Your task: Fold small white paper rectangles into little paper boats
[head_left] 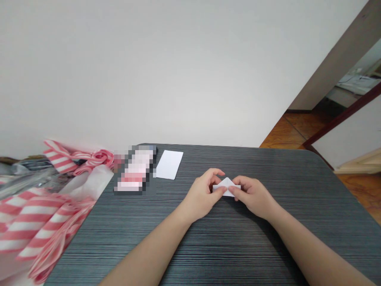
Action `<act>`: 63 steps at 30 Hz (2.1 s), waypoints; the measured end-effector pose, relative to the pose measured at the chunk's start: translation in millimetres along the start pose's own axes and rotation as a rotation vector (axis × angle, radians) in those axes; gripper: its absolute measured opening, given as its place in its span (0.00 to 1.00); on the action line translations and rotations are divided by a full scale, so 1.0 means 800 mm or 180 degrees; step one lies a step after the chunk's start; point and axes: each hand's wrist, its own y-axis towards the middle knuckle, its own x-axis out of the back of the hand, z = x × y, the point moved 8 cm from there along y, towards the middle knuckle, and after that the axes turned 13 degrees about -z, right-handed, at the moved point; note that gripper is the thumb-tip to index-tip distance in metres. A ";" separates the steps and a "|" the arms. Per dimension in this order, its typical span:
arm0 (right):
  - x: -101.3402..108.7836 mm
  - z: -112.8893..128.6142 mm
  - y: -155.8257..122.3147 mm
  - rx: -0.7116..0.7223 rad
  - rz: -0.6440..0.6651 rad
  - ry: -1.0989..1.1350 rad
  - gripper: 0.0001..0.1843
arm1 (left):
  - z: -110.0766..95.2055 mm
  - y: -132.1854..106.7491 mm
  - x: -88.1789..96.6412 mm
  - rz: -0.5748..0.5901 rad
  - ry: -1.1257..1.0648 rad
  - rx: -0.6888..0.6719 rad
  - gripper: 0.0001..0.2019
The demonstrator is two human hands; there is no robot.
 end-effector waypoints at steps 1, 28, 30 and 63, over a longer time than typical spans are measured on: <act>0.000 0.001 0.000 0.0001 0.0019 0.0008 0.10 | -0.001 0.000 0.000 0.0011 -0.0005 -0.0015 0.15; 0.001 0.003 -0.002 0.0047 0.0062 -0.0039 0.10 | -0.004 0.001 0.002 -0.0025 -0.0038 -0.0008 0.13; 0.001 0.003 -0.002 0.0050 0.0066 -0.0018 0.11 | -0.004 0.001 0.003 -0.0047 -0.0015 -0.0008 0.12; 0.005 0.001 0.000 0.0033 0.0134 0.0107 0.08 | -0.002 0.002 -0.003 -0.0050 -0.0197 0.0169 0.14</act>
